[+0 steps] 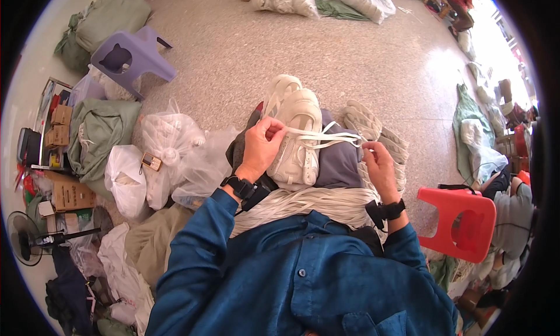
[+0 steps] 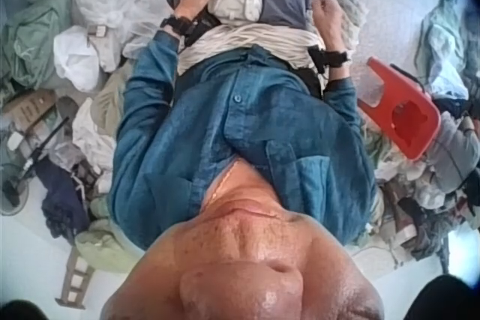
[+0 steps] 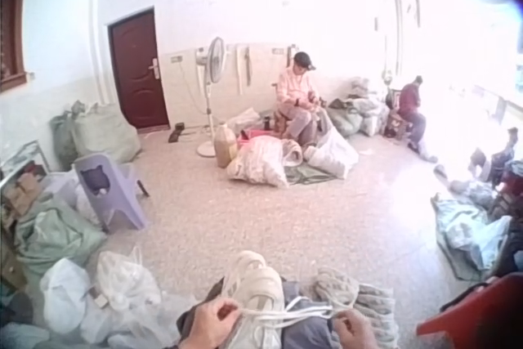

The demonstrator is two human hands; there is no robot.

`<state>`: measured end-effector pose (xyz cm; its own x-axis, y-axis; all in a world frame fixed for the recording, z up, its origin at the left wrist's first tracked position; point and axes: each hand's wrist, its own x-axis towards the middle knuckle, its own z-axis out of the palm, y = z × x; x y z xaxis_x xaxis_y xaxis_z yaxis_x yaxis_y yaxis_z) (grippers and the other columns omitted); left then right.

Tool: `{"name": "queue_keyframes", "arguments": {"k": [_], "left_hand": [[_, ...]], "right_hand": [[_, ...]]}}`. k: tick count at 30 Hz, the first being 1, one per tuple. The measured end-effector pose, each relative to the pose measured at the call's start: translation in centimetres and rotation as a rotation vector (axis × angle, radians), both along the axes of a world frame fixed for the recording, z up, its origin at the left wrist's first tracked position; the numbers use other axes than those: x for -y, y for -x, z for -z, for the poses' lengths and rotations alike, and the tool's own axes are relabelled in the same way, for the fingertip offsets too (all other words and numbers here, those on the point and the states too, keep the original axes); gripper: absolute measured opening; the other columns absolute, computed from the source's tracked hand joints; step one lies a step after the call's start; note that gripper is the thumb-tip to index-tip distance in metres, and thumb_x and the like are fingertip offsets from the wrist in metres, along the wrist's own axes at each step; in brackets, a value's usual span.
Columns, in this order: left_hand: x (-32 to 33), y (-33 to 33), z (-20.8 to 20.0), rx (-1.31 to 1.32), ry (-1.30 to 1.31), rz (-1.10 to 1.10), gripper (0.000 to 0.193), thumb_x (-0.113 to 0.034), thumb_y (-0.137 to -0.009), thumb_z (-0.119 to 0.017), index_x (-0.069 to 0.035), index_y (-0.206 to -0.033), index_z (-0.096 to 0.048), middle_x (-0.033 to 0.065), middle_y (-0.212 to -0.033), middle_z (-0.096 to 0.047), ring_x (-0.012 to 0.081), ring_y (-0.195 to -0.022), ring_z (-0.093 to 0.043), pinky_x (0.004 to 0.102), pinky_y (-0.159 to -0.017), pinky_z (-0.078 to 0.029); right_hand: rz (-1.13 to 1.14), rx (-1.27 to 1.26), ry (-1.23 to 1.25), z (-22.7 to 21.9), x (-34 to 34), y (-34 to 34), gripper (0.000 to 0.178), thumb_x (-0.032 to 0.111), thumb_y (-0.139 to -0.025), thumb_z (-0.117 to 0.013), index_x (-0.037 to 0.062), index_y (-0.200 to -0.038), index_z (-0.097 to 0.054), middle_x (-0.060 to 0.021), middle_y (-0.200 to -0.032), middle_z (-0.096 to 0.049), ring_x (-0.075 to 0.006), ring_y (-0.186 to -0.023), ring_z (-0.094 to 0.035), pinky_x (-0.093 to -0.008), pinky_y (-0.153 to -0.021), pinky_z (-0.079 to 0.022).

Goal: Threading laces through a batch of shoe uppers.

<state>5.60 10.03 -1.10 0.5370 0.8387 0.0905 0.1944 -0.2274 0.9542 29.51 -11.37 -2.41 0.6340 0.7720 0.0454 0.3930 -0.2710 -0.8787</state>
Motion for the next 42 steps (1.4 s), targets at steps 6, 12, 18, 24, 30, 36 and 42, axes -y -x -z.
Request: {"name": "queue_keyframes", "arguments": {"k": [6,12,18,24,30,36,42], "left_hand": [[0.0,0.0,0.5,0.006,-0.123,-0.012,0.003,-0.002,-0.089,-0.071,-0.002,-0.090,-0.068,0.0019,-0.076,-0.068,0.0079,-0.068,-0.064,0.0235,-0.065,-0.052],[0.1,-1.8,0.8,-0.085,-0.337,0.046,0.005,-0.005,-0.086,-0.068,-0.004,-0.089,-0.064,0.0161,-0.084,-0.068,0.0355,-0.075,-0.067,0.0407,-0.066,-0.052],[1.9,1.4,1.1,-0.234,-0.585,0.116,0.026,-0.009,-0.083,-0.072,-0.003,-0.108,-0.065,0.0157,-0.103,-0.067,0.0362,-0.095,-0.062,0.0416,-0.082,-0.052],[3.5,1.4,0.9,-0.381,-0.697,0.142,0.046,-0.006,-0.084,-0.067,0.001,-0.128,-0.055,0.0188,-0.117,-0.062,0.0379,-0.108,-0.058,0.0423,-0.090,-0.051],[2.0,-0.9,1.6,-0.555,-0.729,0.136,0.031,-0.001,-0.083,-0.060,0.000,-0.115,-0.057,0.0191,-0.105,-0.060,0.0393,-0.104,-0.059,0.0444,-0.084,-0.053],[1.2,-0.7,1.1,-0.594,-0.687,0.207,0.018,-0.003,-0.086,-0.059,-0.003,-0.103,-0.059,0.0182,-0.103,-0.060,0.0400,-0.100,-0.062,0.0472,-0.081,-0.054],[0.6,-0.3,0.5,-0.539,-0.633,0.212,0.010,-0.005,-0.085,-0.060,-0.002,-0.093,-0.065,0.0175,-0.098,-0.062,0.0404,-0.092,-0.064,0.0484,-0.077,-0.054]], "right_hand": [[-0.087,0.159,-0.038,-0.6,-1.5,1.0,0.009,0.002,-0.093,-0.062,0.0000,-0.101,-0.067,-0.0119,-0.089,-0.064,-0.0206,-0.073,-0.062,-0.0311,-0.066,-0.049],[-0.218,0.264,-0.154,-2.1,-2.7,3.4,0.007,0.002,-0.090,-0.063,0.0029,-0.096,-0.066,-0.0175,-0.087,-0.065,-0.0352,-0.074,-0.063,-0.0402,-0.066,-0.051],[-0.424,0.275,-0.266,-1.4,-4.8,7.4,0.019,0.004,-0.088,-0.063,0.0030,-0.107,-0.064,-0.0191,-0.095,-0.062,-0.0402,-0.089,-0.064,-0.0455,-0.075,-0.053],[-0.617,0.507,-0.054,-2.1,-7.8,9.3,0.031,0.007,-0.084,-0.063,-0.0007,-0.114,-0.058,-0.0183,-0.104,-0.059,-0.0375,-0.095,-0.064,-0.0432,-0.078,-0.054],[-0.641,0.735,0.016,-1.2,-9.9,9.8,0.023,0.010,-0.082,-0.062,-0.0001,-0.102,-0.056,-0.0170,-0.098,-0.059,-0.0345,-0.091,-0.064,-0.0425,-0.075,-0.054],[-0.557,0.657,0.032,-0.4,-10.9,9.7,0.019,0.012,-0.087,-0.056,0.0006,-0.103,-0.056,-0.0168,-0.093,-0.062,-0.0332,-0.087,-0.066,-0.0415,-0.071,-0.054],[-0.488,0.699,0.009,-0.3,-12.4,10.5,0.010,0.014,-0.087,-0.058,0.0054,-0.089,-0.063,-0.0126,-0.071,-0.068,-0.0302,-0.064,-0.070,-0.0428,-0.052,-0.052]]}}
